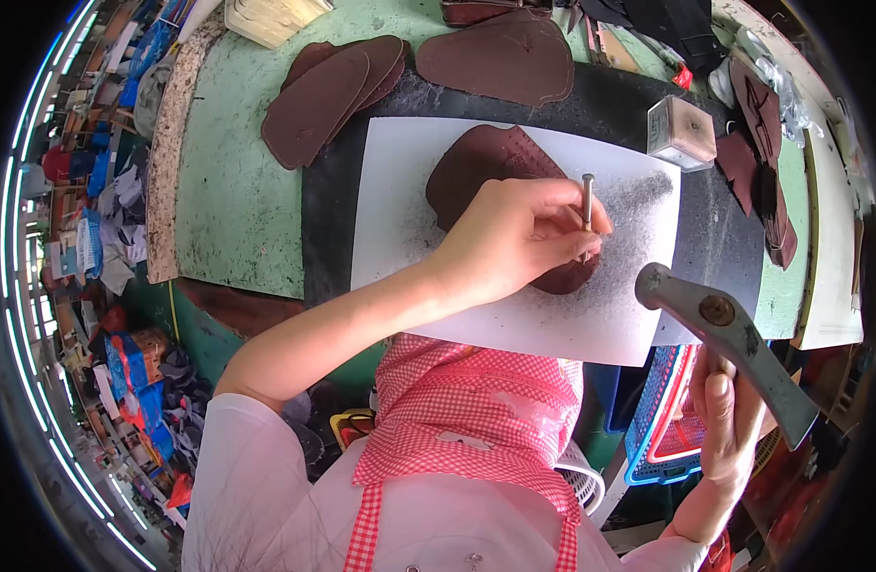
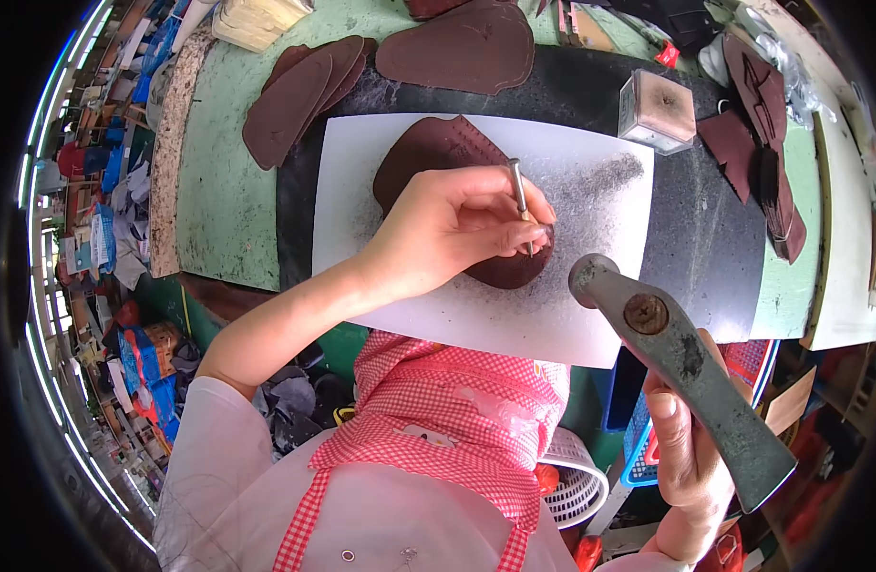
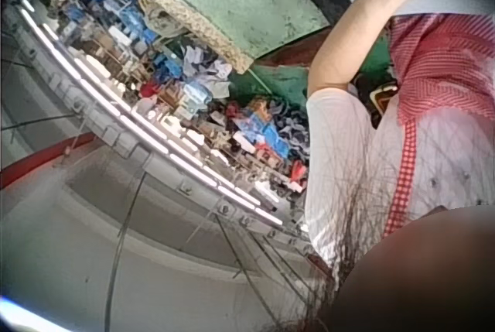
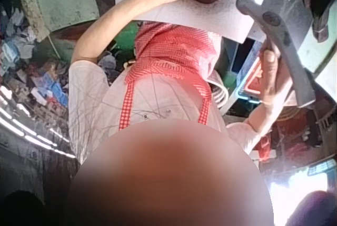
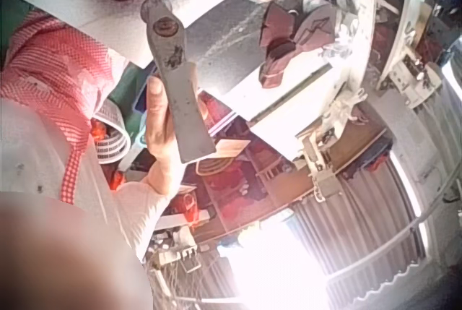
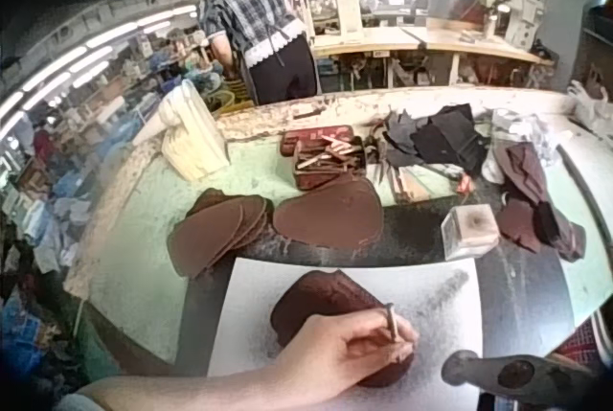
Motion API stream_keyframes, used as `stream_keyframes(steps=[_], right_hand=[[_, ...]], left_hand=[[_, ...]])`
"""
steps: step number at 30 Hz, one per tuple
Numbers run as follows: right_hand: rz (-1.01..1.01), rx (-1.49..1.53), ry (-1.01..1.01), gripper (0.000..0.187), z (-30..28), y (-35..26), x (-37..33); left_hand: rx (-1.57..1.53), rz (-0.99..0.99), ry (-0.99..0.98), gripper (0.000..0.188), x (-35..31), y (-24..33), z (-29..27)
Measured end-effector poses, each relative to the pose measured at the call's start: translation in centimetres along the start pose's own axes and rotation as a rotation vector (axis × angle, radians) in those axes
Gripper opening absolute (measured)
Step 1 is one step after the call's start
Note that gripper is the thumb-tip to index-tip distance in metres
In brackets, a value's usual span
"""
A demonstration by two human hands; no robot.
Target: Using a hammer and a leather punch tool to create decorative holes in a shoe leather upper on a workbench.
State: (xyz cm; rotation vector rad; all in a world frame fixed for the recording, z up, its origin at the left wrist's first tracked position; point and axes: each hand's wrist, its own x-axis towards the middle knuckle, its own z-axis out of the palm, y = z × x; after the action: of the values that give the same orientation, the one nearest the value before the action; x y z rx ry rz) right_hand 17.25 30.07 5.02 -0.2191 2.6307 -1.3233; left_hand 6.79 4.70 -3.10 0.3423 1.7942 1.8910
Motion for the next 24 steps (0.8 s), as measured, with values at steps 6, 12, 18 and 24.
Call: stream_keyframes(steps=[6,12,18,24], right_hand=[[0.144,0.088,0.049,0.037,0.3,-0.6,0.1],[0.137,0.001,0.012,0.042,0.1,-0.2,0.3],[0.163,0.298,0.219,0.038,-0.2,-1.7,-0.6],[0.155,0.012,-0.033,0.032,1.0,-2.9,1.9]], left_hand=[[0.044,0.051,-0.002,0.01,-0.3,-0.6,0.0],[0.111,0.085,0.031,0.008,-0.6,-0.7,0.4],[0.399,0.193,0.036,0.015,-0.9,-0.5,0.8],[0.073,0.131,0.065,0.014,-0.9,-0.6,0.3]])
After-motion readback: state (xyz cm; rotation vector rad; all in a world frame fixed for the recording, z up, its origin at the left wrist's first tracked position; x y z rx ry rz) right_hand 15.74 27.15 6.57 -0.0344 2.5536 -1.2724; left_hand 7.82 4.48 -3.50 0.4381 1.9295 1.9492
